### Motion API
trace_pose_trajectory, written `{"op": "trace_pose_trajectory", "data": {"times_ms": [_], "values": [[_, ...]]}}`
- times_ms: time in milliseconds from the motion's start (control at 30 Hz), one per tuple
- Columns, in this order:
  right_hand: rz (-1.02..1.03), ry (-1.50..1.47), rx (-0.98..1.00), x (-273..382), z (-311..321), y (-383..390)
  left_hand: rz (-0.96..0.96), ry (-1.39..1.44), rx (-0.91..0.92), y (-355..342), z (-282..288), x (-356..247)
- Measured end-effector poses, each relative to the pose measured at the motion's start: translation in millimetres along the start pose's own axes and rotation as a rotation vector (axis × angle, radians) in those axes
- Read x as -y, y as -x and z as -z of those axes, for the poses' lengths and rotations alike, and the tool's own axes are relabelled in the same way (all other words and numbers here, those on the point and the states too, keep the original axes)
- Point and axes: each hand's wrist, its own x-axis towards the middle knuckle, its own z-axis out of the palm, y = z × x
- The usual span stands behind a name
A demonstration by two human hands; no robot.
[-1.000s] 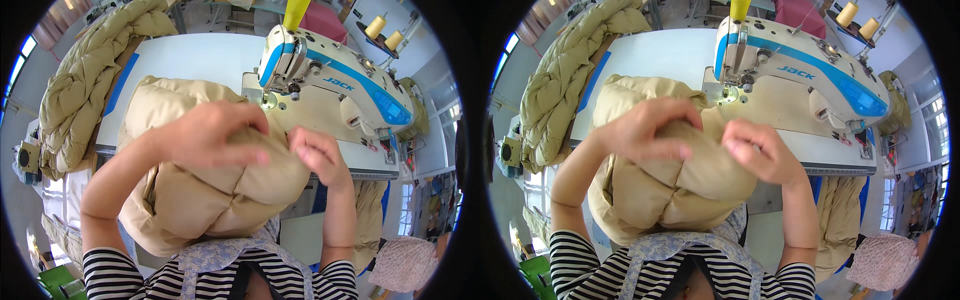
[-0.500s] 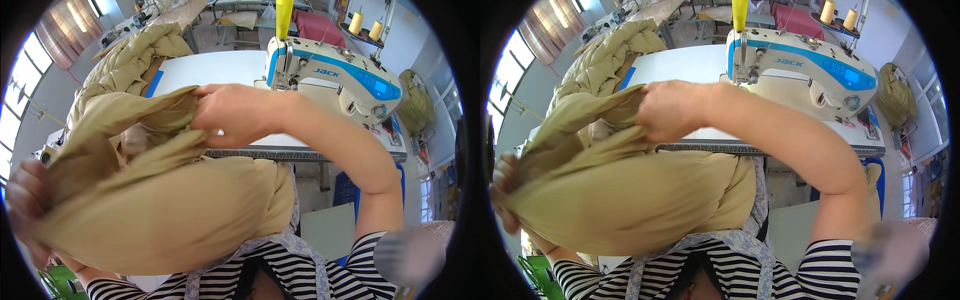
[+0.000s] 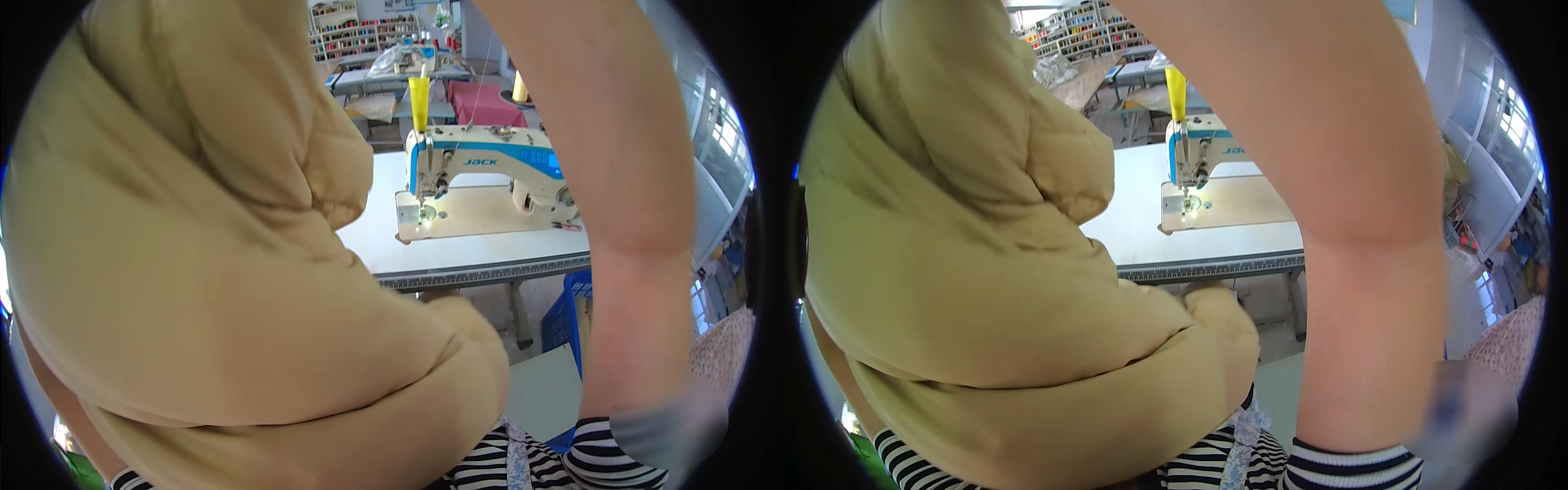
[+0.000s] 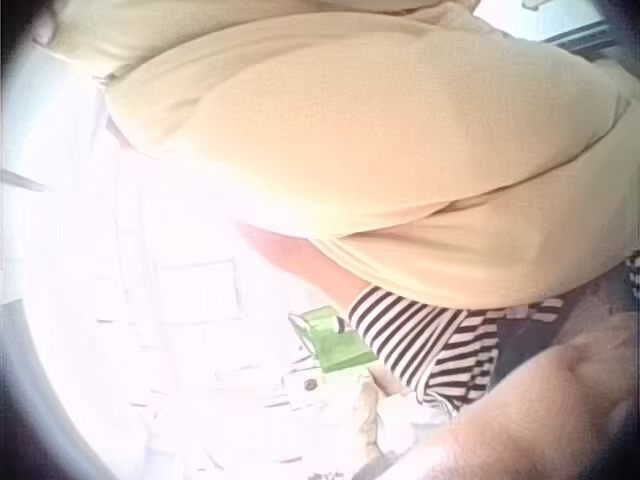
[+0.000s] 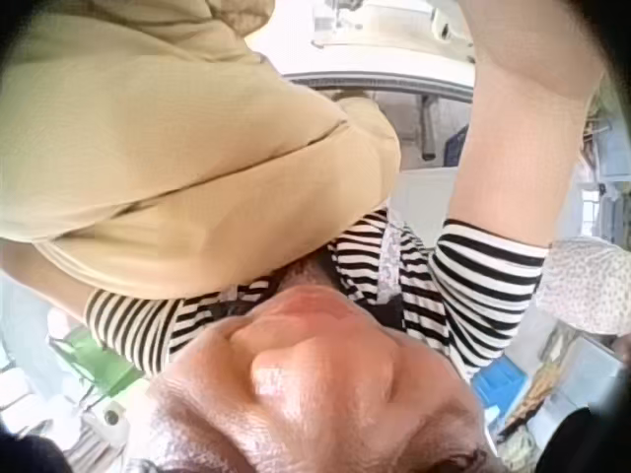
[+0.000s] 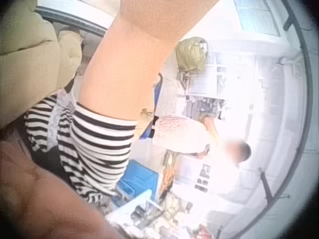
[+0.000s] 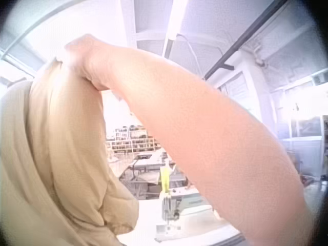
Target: The person sews a beige puffer jacket using a sewing machine. They guide the jacket under the needle, adjust the fabric, and sew along seams and edges. The person repeatedly repositions the jacket to continue stitching different sections.
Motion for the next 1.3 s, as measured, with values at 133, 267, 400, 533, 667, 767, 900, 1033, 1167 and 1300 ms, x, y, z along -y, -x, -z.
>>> {"op": "trace_pose_trajectory", "data": {"times_ms": [133,267,400,533,667,767,900,1033,1167,1300], "values": [[-0.077,-0.077,0.1,9.7,33.1,49.6,0.104,0.339,-0.093,-19.2,17.4,-7.0],[-0.313,-0.266,0.372,22.4,81.7,141.1,0.235,0.805,0.136,-25.4,-3.3,-25.0],[-0.73,-0.543,0.611,-2.7,106.3,228.4,0.005,0.479,0.901,0.7,-114.7,-42.4],[-1.21,-0.537,0.686,-64.0,76.3,294.9,0.218,0.723,0.948,15.6,-235.2,-20.1],[-1.192,-0.341,0.528,-87.3,70.2,304.1,0.258,0.903,0.904,-5.6,-284.3,9.6],[-0.796,0.017,0.377,-84.1,67.5,277.1,0.352,0.891,0.995,-29.8,-284.3,9.3],[-0.588,0.128,0.488,-78.8,40.1,241.4,0.443,0.775,1.106,-58.5,-272.2,-11.9],[-0.911,-0.008,0.56,-87.4,35.2,225.5,0.181,0.589,1.05,-65.2,-269.9,-35.1],[-0.865,-0.269,0.879,-147.5,50.3,200.5,0.061,0.599,1.088,-67.5,-275.3,-43.5],[-0.508,-0.179,0.629,-204.5,-16.3,220.3,-0.02,0.648,0.878,-74.5,-272.8,-39.1]]}}
